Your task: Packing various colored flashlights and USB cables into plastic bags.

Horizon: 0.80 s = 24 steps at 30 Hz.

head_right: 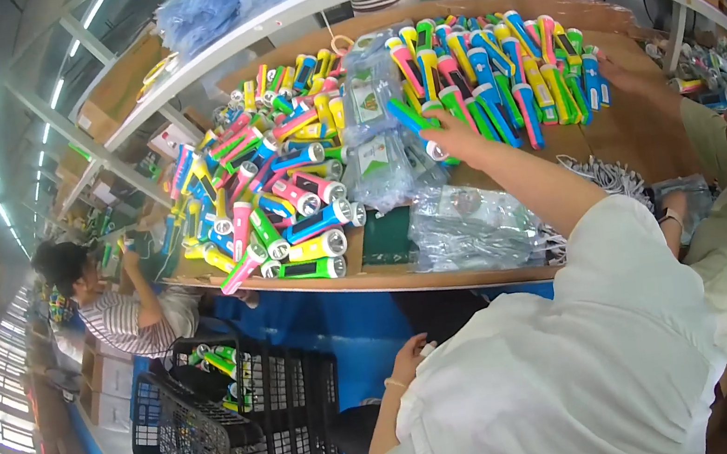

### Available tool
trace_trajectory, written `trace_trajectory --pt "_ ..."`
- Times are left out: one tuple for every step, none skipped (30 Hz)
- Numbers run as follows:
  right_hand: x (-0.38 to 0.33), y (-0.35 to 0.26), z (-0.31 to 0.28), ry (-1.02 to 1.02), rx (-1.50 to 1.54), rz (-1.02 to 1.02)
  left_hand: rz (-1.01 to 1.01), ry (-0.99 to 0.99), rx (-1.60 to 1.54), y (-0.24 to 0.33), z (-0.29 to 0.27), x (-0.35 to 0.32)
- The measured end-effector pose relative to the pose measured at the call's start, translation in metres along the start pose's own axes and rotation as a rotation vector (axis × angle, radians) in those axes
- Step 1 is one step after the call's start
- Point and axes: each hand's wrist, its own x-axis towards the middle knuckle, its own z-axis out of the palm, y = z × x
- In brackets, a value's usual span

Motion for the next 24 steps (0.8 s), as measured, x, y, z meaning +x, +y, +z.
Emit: trace_trajectory --pt "0.0 0.0 -0.001 -0.071 0.22 0.042 0.028 0.042 0.174 -0.004 0.005 0.009" --pt "-0.011 -0.018 -0.002 -0.214 0.434 0.103 0.058 0.079 0.352 -0.004 0.008 0.015" --pt "-0.007 -0.014 -0.004 -0.312 0.568 0.13 0.081 0.07 0.394 -0.006 0.008 0.018" --pt "-0.002 -0.011 -0.008 -0.405 0.703 0.154 0.108 0.057 0.437 -0.005 0.008 0.021" --pt "-0.002 -0.013 -0.008 -0.529 0.791 0.151 0.12 0.042 0.443 0.001 0.011 0.022" --pt "-0.001 -0.014 -0.004 -0.537 0.794 0.163 0.107 0.048 0.44 0.0 0.013 0.02" --pt "-0.001 -0.017 0.0 -0.585 0.782 0.155 0.246 0.073 0.438 -0.001 0.014 0.02" --pt "0.001 -0.019 0.006 -0.634 0.77 0.147 0.386 0.1 0.435 -0.002 0.015 0.019" --pt "0.005 -0.022 0.011 -0.645 0.732 0.138 0.602 0.23 0.426 -0.002 0.017 0.018" --pt "0.007 -0.024 0.018 -0.593 0.609 0.053 0.594 0.237 0.427 -0.003 0.021 0.018" --pt "0.011 -0.026 0.025 -0.54 0.485 -0.031 0.497 0.259 0.207 -0.004 0.027 0.017" --pt "0.016 -0.027 0.031 -0.471 0.367 -0.024 0.398 0.279 -0.013 -0.005 0.029 0.016" --pt "0.016 -0.03 0.04 -0.417 0.104 -0.223 0.393 0.286 -0.015 -0.002 0.027 0.012" --pt "0.017 -0.034 0.049 -0.356 -0.16 -0.419 0.282 0.17 -0.121 0.0 0.022 0.007" --pt "0.019 -0.035 0.054 -0.347 -0.192 -0.525 0.17 0.052 -0.226 0.002 0.016 0.001" --pt "0.02 -0.035 0.061 -0.359 -0.189 -0.523 0.058 -0.062 -0.333 0.006 0.012 -0.008" --pt "0.021 -0.035 0.066 -0.317 -0.286 -0.657 0.046 -0.127 -0.401 0.01 0.009 -0.017" --pt "0.022 -0.035 0.07 -0.274 -0.382 -0.792 0.035 -0.192 -0.469 0.016 0.008 -0.027" --pt "0.023 -0.036 0.075 -0.287 -0.383 -0.74 -0.009 -0.193 -0.434 0.027 0.007 -0.034" --pt "0.026 -0.036 0.081 -0.296 -0.379 -0.733 -0.018 -0.186 -0.439 0.032 0.006 -0.038" --pt "0.031 -0.036 0.087 -0.28 -0.404 -0.693 -0.024 -0.223 -0.463 0.037 0.005 -0.04" --pt "0.038 -0.037 0.094 -0.267 -0.429 -0.656 -0.028 -0.257 -0.488 0.039 0.003 -0.044" --pt "0.057 -0.033 0.1 -0.232 -0.42 -0.658 -0.026 -0.247 -0.489 0.039 0.002 -0.043" --pt "0.075 -0.028 0.108 -0.243 -0.414 -0.663 -0.025 -0.273 -0.497 0.037 0.001 -0.044"
